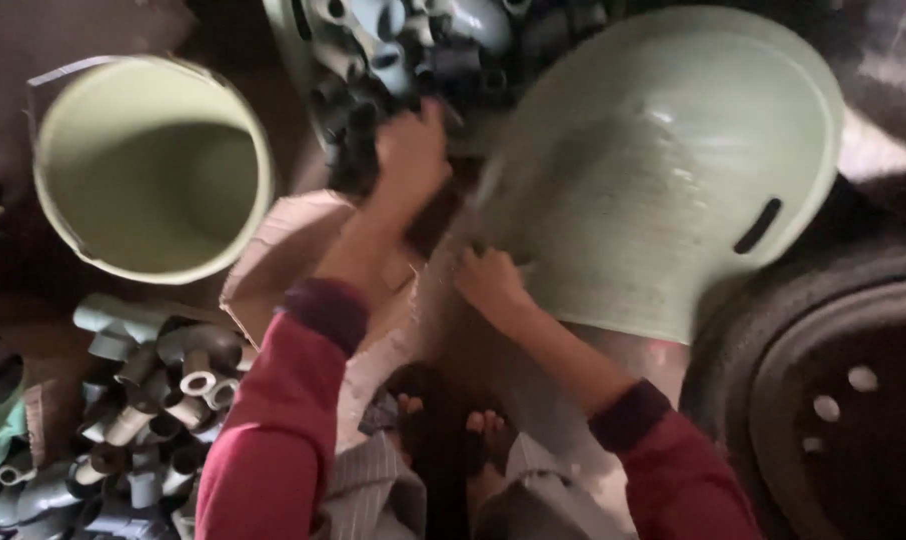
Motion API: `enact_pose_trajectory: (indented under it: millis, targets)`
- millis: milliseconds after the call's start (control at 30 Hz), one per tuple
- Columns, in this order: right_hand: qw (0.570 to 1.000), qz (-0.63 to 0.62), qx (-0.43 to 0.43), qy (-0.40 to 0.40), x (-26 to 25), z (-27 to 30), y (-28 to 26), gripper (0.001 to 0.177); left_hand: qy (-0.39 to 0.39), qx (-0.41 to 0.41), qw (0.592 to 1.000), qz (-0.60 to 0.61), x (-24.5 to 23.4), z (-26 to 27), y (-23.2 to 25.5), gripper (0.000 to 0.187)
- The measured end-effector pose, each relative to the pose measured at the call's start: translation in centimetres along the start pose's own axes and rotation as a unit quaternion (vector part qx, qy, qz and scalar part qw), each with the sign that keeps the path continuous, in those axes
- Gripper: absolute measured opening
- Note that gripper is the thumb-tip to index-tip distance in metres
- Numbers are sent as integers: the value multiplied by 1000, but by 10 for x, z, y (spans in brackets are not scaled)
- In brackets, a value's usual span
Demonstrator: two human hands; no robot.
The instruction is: The person sits on the floor and wipes small green plastic parts with a cloth, then transfers them from a cardboard box into a green basin. The person handles the parts one at a time, wiping each before placing it in the basin.
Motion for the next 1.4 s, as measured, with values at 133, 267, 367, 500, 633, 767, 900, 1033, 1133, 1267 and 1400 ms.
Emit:
enact_pose_trajectory:
  millis: [133, 267, 367, 500, 633, 767, 900, 1033, 1133, 1267, 1400]
  targets:
    - [996, -33, -7, 83, -7, -22, -39, 11, -61, -88, 964, 242, -67, 26, -24, 87]
    - [960, -266, 22, 84, -36, -34, -39, 37, 68, -51, 960, 266, -121, 67, 4, 94]
    - [944, -319, 84, 34, 23, -51, -32, 50, -31, 23, 959, 280, -126, 74, 61, 104]
    - [928, -331, 171, 14, 26, -21, -13, 77, -252, 65, 852, 454, -37, 89, 147, 91]
    - [843, -465, 263, 62, 10, 12, 25, 72, -278, 92, 844, 449, -39, 122, 171, 73]
    - [745, -581, 309, 107, -23, 31, 73, 68, -255, 123, 872, 399, -53, 118, 161, 71]
    - [623, -697, 335, 121, -36, 53, 89, 63, -103, 116, 862, 482, -106, 100, 103, 51]
    - [601, -680, 417, 42, -17, 61, 93, 43, -127, -18, 874, 468, -119, 95, 27, 50]
    - [543, -715, 430, 92, -108, 52, 93, 90, -246, -54, 831, 497, -123, 122, 16, 68]
    - [435, -826, 316, 168, -138, 38, 97, 57, -281, -35, 779, 559, -118, 134, 18, 63]
    - [538, -799, 258, 74, -152, 32, 108, 48, -203, -36, 813, 545, -133, 134, -6, 39]
Point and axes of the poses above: each hand's wrist, its own z-axis away from the middle knuckle, its own x-axis out of the palm, y = z × x, the point moved 7 cm from there along -z, towards the middle knuckle, and after that the axes turned 4 degrees about -x, right-handed, at the moved point
